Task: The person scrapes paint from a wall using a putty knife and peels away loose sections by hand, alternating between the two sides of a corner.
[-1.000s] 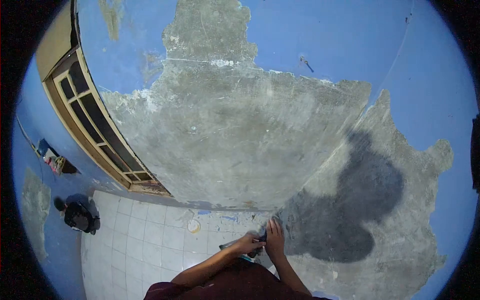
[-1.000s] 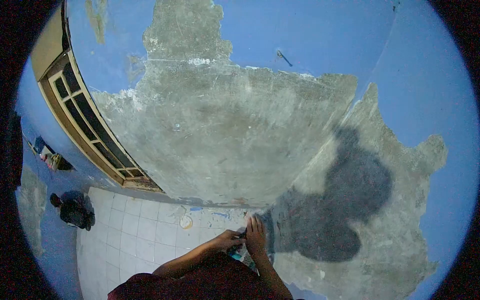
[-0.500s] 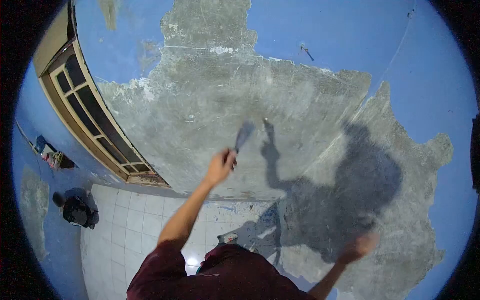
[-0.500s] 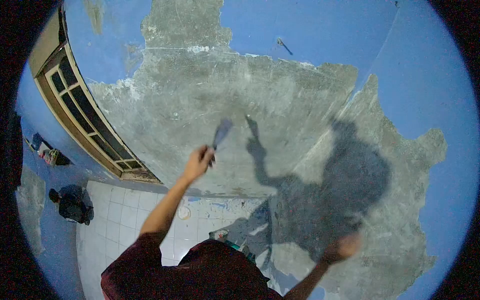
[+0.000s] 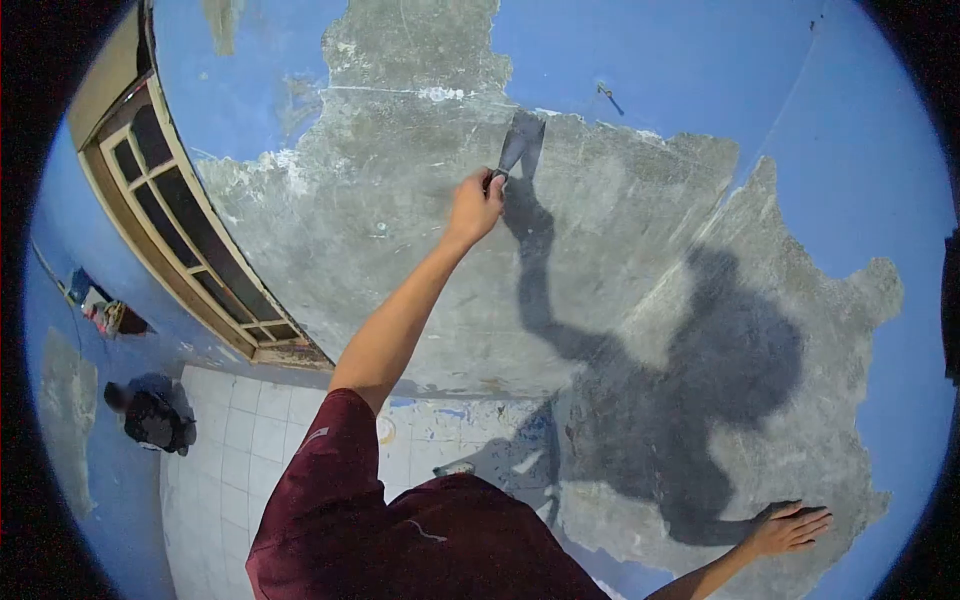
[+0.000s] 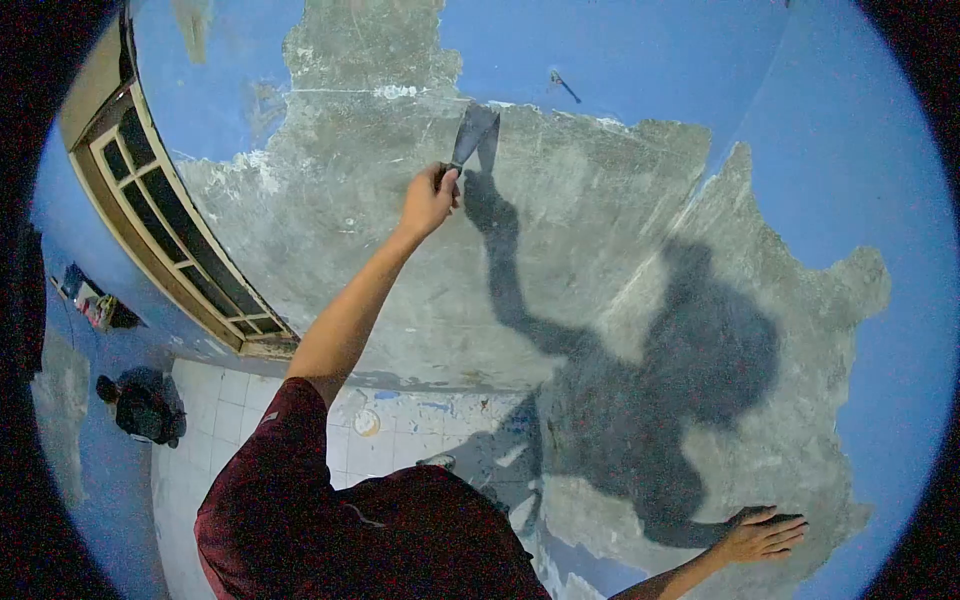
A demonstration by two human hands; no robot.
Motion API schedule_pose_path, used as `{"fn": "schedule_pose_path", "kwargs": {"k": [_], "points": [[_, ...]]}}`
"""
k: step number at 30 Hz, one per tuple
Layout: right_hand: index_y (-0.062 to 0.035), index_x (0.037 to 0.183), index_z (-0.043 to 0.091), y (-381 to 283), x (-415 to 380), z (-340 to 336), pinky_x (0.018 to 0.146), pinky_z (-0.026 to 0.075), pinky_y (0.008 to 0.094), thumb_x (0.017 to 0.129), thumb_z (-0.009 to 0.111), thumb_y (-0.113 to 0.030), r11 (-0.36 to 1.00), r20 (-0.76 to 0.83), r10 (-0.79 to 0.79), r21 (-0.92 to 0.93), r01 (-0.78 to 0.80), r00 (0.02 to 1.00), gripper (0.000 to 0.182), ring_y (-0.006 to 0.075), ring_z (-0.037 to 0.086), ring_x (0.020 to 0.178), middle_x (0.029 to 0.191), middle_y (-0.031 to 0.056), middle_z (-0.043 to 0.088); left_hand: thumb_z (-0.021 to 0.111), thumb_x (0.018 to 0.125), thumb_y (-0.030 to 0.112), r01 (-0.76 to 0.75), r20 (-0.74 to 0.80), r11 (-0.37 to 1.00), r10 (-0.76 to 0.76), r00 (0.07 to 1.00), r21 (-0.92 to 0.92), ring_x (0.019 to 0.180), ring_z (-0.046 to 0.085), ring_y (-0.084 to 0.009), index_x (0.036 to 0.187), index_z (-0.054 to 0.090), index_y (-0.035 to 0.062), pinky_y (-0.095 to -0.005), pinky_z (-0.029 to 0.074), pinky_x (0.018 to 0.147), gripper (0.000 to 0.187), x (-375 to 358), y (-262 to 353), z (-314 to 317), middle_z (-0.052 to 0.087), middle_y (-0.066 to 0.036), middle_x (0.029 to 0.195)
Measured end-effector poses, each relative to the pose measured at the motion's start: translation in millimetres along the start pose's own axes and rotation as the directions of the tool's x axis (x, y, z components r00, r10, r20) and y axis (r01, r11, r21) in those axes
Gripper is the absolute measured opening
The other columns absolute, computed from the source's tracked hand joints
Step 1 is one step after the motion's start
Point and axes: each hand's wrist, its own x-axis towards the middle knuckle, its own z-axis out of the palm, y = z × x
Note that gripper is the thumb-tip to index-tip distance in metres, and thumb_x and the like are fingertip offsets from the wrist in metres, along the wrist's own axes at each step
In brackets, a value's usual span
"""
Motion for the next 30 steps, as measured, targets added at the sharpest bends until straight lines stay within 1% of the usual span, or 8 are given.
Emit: {"fn": "schedule_pose_path", "kwargs": {"k": [2,10,12,14,16,19,25,30], "points": [[-0.0079,0.142,0.041,0.8,2.2,2.7,0.11,0.024,0.0407,0.099,0.04,-0.042,0.997,-0.072,-0.028,0.073,0.033,0.997,0.054,0.0235,0.038,0.135,0.145,0.0079,0.042,0.05,0.097,0.022,-0.005,0.009,1.0,0.005,1.0,-0.012,0.056,0.06,-0.0131,0.09,0.054,-0.0017,-0.0278,0.048,0.049,0.026,2.8,-4.3,4.5,0.06,-0.007,0.068],[-0.0078,0.141,0.042,-1.9,5.8,-5.3,0.11,0.026,0.0408,0.099,0.042,-0.038,0.995,-0.06,-0.023,0.095,0.028,0.998,0.052,0.0234,0.039,0.134,0.146,0.0079,0.041,0.052,0.097,0.019,-0.041,0.005,0.996,0.042,0.999,-0.078,0.055,0.057,-0.0118,0.085,0.056,-0.0004,-0.0268,0.046,0.049,0.024,4.7,-11.5,15.8,0.06,-0.006,0.066],[-0.0077,0.141,0.042,-4.2,3.5,-5.9,0.11,0.026,0.0412,0.099,0.042,-0.037,0.995,-0.057,-0.018,0.095,0.023,0.998,0.051,0.0236,0.039,0.134,0.146,0.0079,0.041,0.052,0.097,0.019,0.048,0.053,0.942,-0.033,0.998,-0.331,0.056,0.057,-0.0111,0.083,0.057,-0.0002,-0.0269,0.045,0.05,0.024,3.8,-14.0,26.8,0.06,-0.005,0.065],[-0.0075,0.141,0.042,-6.3,6.5,-7.8,0.11,0.026,0.0417,0.099,0.042,-0.036,0.992,-0.09,-0.022,0.121,0.033,0.996,0.051,0.0239,0.04,0.134,0.146,0.008,0.041,0.052,0.097,0.02,0.036,0.023,0.93,-0.03,0.999,-0.366,0.056,0.057,-0.0107,0.084,0.056,-0.0003,-0.0269,0.045,0.05,0.025,0.8,-8.6,44.4,0.061,-0.005,0.066],[-0.0073,0.141,0.042,-7.3,4.5,-8.4,0.11,0.026,0.0418,0.099,0.043,-0.036,0.992,-0.079,-0.016,0.126,0.026,0.997,0.051,0.0242,0.04,0.133,0.146,0.0081,0.041,0.051,0.097,0.021,0.032,-0.006,0.834,-0.042,0.999,-0.551,0.056,0.056,-0.0108,0.086,0.056,0.0002,-0.0261,0.045,0.051,0.024,-1.7,0.7,60.7,0.06,-0.005,0.068],[-0.0072,0.14,0.043,-4.0,2.9,-3.6,0.11,0.026,0.0419,0.098,0.043,-0.035,0.992,-0.088,-0.02,0.126,0.031,0.996,0.05,0.0248,0.041,0.133,0.145,0.0085,0.042,0.05,0.098,0.02,0.017,-0.044,0.765,-0.058,0.997,-0.643,0.057,0.056,-0.0108,0.089,0.055,0.0006,-0.0259,0.046,0.053,0.022,-3.0,8.3,77.5,0.06,-0.004,0.069],[-0.0072,0.139,0.044,-3.0,2.6,-1.9,0.11,0.028,0.042,0.098,0.044,-0.034,0.994,-0.088,-0.019,0.101,0.028,0.996,0.049,0.0258,0.042,0.132,0.143,0.0093,0.044,0.05,0.098,0.02,-0.003,-0.08,0.769,-0.063,0.995,-0.639,0.06,0.057,-0.0115,0.088,0.053,0.0013,-0.0266,0.047,0.054,0.022,-3.8,-1.1,84.8,0.059,-0.004,0.07],[-0.0073,0.14,0.044,-4.7,8.6,-5.0,0.109,0.029,0.0424,0.098,0.044,-0.033,0.993,-0.116,-0.04,0.108,0.052,0.992,0.049,0.0262,0.042,0.132,0.144,0.0099,0.044,0.05,0.098,0.022,-0.021,-0.037,0.79,-0.002,0.999,-0.613,0.057,0.057,-0.0117,0.092,0.053,0.0012,-0.0264,0.047,0.052,0.022,-4.5,-6.1,67.6,0.059,-0.005,0.07]]}}
